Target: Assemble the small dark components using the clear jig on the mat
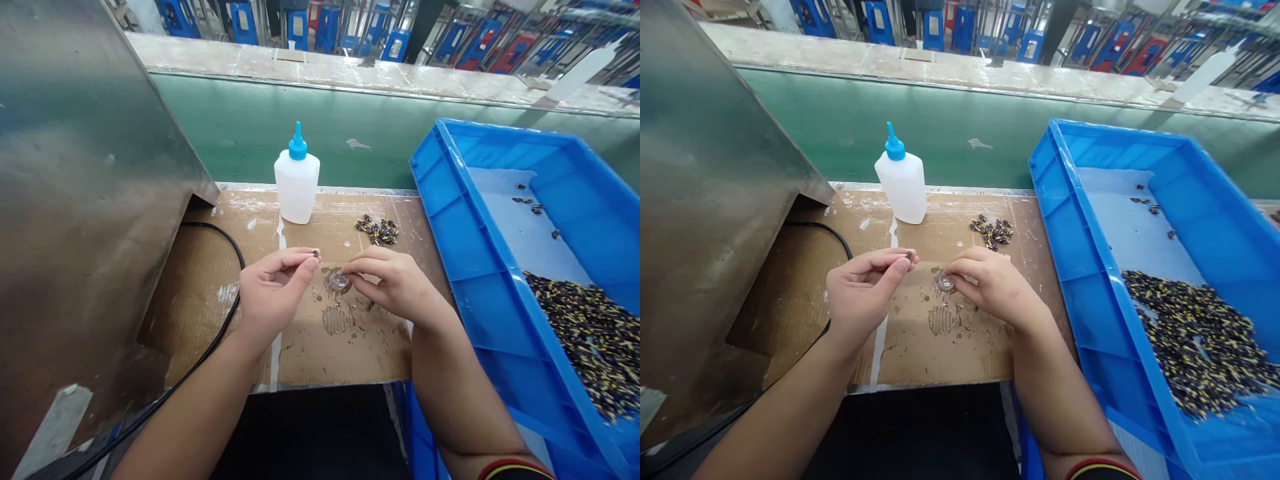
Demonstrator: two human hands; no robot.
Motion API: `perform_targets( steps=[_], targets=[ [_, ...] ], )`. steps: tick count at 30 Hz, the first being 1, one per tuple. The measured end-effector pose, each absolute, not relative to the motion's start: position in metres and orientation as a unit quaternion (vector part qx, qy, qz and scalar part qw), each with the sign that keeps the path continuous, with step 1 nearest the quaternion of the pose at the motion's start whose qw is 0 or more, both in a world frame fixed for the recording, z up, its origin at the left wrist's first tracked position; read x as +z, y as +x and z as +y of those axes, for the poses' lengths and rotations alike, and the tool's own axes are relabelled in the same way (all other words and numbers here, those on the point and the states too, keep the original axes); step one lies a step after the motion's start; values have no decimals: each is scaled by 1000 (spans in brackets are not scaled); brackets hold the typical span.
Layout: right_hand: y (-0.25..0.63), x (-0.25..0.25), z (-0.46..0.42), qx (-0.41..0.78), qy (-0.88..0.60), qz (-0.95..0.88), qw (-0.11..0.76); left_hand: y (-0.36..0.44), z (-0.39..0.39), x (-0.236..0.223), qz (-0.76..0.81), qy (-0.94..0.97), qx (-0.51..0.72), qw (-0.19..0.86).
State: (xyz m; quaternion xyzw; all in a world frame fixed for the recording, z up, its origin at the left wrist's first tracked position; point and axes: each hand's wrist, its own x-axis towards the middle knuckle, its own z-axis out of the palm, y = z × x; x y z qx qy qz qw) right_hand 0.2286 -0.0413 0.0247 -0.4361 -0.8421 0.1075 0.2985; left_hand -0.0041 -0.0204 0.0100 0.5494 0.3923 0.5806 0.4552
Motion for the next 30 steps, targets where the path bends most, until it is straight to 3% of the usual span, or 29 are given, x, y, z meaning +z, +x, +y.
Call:
perform_targets(
  steps=[10,17,21,26,30],
  targets=[
    [231,22,-41,96,-456,-830,307,-5,-21,9,384,538,582,474],
    [234,21,-38,99,-492,-811,300,-7,-17,9,334,452,591,579],
    [227,23,-42,108,-518,-756,385,-8,-14,13,292,384,584,653],
    [200,29,-54,252,-460,-662,535,-9,-14,16,248,338,543,728],
    [183,30,-59,338,-369,-639,583,-10,-15,14,242,337,518,748]
  ],
)
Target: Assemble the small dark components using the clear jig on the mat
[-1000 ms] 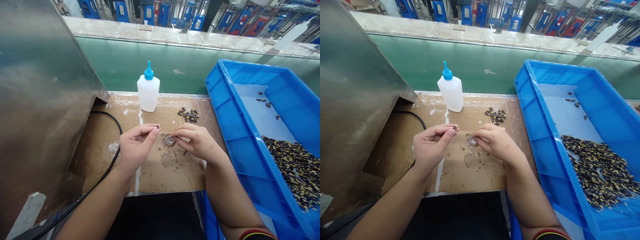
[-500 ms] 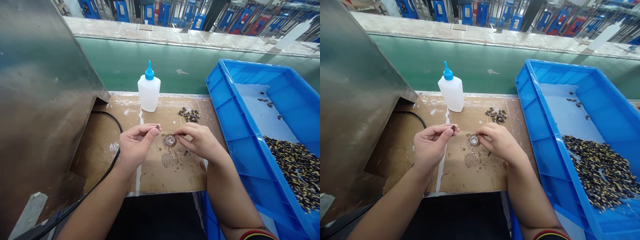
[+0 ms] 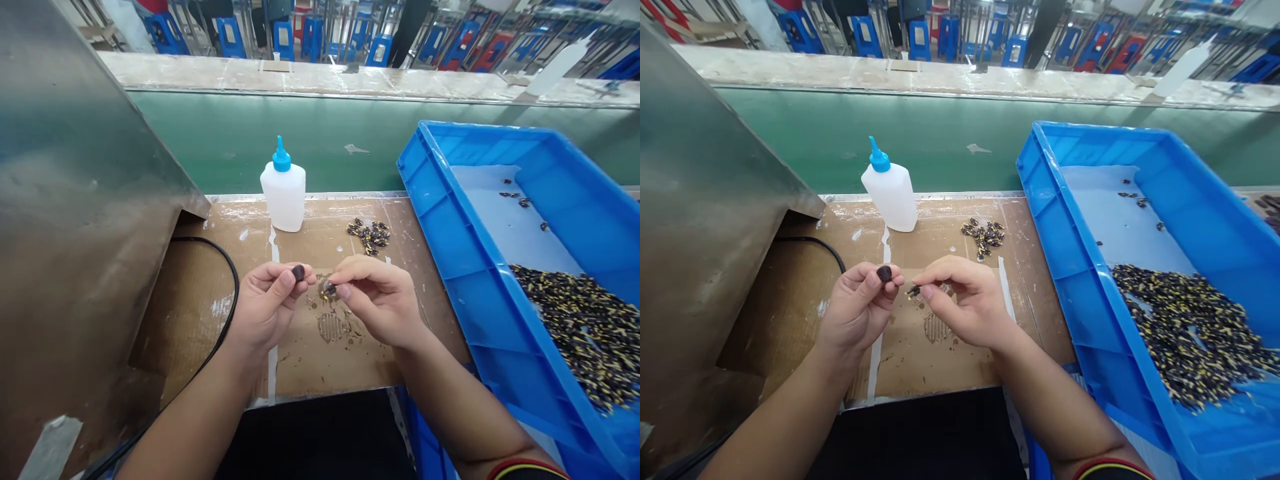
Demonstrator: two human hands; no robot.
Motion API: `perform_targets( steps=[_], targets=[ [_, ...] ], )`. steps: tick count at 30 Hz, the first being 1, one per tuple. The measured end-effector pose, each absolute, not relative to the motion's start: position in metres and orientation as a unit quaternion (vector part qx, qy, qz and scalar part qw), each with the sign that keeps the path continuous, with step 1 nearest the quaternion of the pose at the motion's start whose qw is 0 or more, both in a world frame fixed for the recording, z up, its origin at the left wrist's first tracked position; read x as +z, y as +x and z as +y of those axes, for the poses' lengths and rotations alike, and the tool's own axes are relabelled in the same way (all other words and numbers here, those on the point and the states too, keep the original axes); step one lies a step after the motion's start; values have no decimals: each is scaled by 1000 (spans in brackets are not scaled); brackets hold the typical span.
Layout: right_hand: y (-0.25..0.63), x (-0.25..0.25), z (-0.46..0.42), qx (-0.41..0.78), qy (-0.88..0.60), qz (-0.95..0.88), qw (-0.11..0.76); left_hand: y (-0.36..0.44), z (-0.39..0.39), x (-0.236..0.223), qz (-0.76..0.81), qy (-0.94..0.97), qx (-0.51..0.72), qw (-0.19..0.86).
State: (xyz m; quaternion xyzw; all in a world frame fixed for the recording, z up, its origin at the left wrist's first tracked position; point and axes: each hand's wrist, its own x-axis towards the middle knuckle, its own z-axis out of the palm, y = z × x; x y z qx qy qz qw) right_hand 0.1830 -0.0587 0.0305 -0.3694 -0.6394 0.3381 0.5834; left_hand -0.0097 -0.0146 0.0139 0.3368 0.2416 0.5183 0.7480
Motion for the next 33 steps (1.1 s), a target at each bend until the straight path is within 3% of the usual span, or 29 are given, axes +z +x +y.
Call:
perform_targets(
  steps=[3,11,33],
  targets=[
    [179,28,-59,330,-351,-647,591,-11,-15,12,243,346,512,748],
    [177,29,-56,127,-345,-714,596,-8,-17,14,229,388,516,728],
    [178,25,-56,91,-361,-731,572,-3,-19,17,262,418,543,680]
  ],
)
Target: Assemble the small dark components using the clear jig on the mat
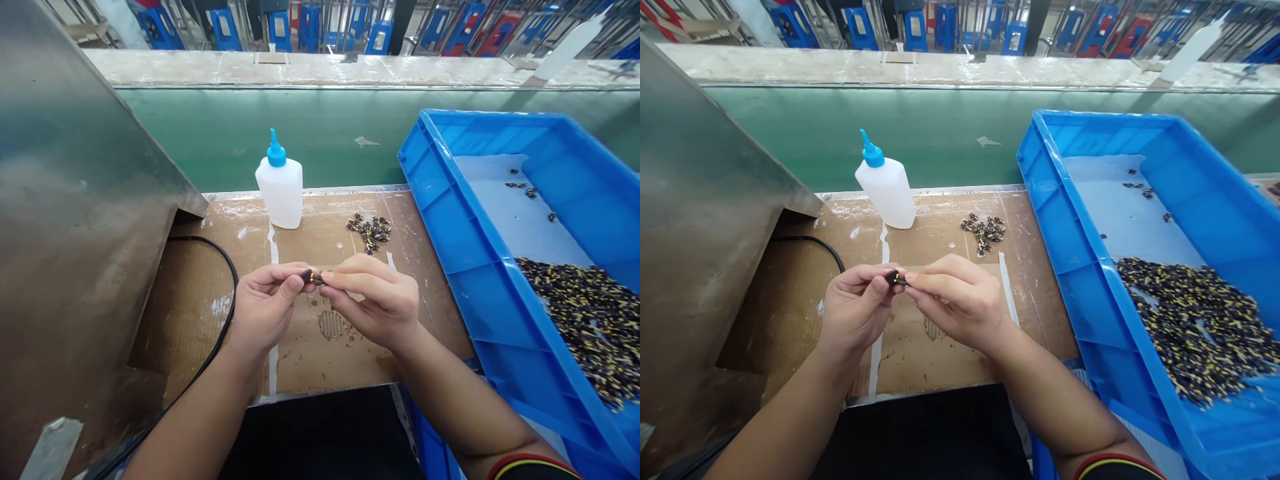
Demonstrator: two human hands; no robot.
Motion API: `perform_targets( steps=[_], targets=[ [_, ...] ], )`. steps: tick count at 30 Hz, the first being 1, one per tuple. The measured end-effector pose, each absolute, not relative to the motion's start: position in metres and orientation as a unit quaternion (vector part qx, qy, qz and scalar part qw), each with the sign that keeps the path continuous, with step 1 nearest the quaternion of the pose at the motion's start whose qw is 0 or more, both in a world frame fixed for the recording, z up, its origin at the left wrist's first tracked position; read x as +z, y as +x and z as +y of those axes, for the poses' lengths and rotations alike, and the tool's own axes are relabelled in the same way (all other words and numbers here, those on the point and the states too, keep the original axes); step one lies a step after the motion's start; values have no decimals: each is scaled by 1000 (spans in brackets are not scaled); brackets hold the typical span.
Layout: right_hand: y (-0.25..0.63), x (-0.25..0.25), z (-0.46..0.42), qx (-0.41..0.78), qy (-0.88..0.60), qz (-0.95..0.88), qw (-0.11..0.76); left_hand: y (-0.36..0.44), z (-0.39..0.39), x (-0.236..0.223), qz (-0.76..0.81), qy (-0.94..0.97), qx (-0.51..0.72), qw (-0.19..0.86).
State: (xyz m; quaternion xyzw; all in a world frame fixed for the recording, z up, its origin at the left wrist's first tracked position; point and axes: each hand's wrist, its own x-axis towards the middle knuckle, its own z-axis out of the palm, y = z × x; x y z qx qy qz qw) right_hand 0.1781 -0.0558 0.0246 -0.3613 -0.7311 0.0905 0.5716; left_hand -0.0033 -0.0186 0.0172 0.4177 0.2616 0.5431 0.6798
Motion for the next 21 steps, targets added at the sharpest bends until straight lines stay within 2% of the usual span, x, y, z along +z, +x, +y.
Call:
perform_targets(
  steps=[10,21],
  targets=[
    [178,25,-56,84,-367,-738,560,-5,-18,13,270,440,539,666],
    [179,25,-53,63,-363,-754,545,-8,-21,4,325,488,550,595]
  ],
)
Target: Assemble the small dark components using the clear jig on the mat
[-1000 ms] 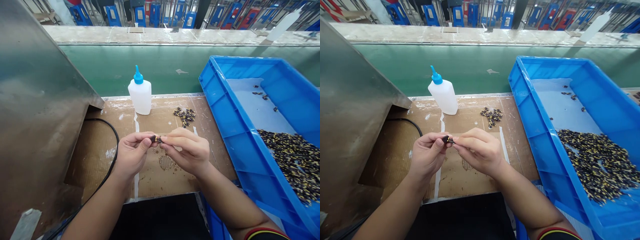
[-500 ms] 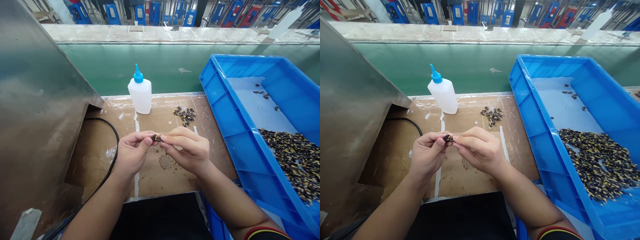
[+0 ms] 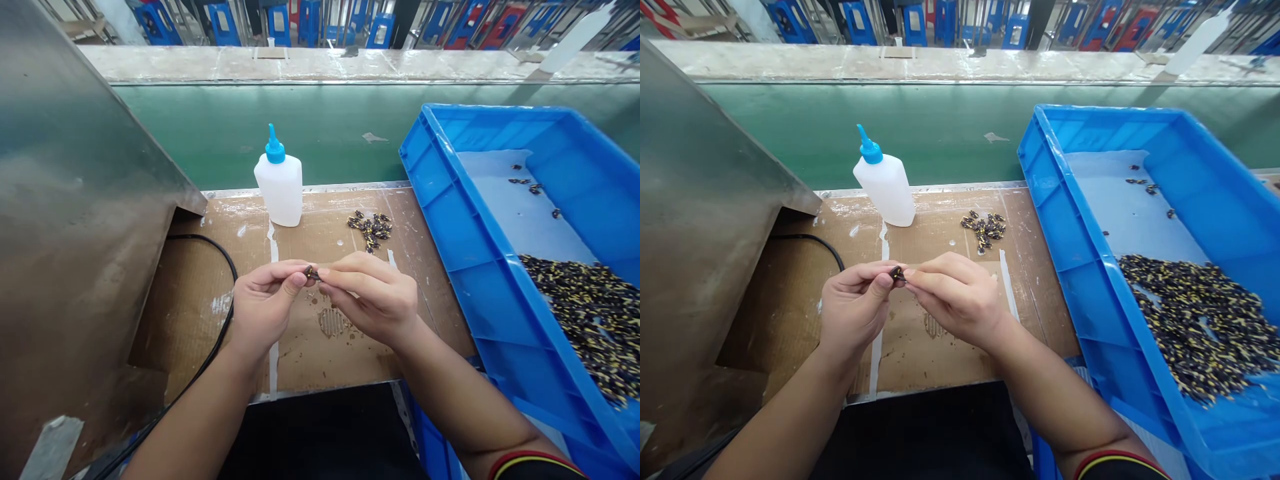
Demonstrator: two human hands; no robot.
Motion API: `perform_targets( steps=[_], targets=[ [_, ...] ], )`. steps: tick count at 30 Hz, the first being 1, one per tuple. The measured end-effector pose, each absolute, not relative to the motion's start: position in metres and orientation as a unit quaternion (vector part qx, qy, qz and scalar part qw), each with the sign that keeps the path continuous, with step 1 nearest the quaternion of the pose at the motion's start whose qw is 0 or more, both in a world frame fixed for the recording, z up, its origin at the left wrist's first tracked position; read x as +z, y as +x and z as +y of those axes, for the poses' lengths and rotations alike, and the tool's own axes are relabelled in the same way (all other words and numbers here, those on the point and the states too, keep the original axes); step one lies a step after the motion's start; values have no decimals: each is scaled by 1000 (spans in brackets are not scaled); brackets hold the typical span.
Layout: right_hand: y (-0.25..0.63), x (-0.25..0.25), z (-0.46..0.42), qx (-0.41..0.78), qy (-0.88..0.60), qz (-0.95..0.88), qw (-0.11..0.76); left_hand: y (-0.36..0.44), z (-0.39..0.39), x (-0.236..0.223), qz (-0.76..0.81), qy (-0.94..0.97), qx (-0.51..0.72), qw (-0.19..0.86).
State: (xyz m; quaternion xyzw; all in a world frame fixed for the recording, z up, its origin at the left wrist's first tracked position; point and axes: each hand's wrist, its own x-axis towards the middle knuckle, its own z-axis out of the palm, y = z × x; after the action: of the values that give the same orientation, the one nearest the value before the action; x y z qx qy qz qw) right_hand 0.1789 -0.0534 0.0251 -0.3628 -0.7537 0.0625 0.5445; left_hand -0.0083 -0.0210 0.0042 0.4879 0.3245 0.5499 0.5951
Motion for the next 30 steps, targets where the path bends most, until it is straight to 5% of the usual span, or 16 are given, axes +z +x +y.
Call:
perform_targets(
  steps=[30],
  targets=[
    [179,22,-57,6,-409,-742,531,3,-31,12,345,566,561,496]
  ],
)
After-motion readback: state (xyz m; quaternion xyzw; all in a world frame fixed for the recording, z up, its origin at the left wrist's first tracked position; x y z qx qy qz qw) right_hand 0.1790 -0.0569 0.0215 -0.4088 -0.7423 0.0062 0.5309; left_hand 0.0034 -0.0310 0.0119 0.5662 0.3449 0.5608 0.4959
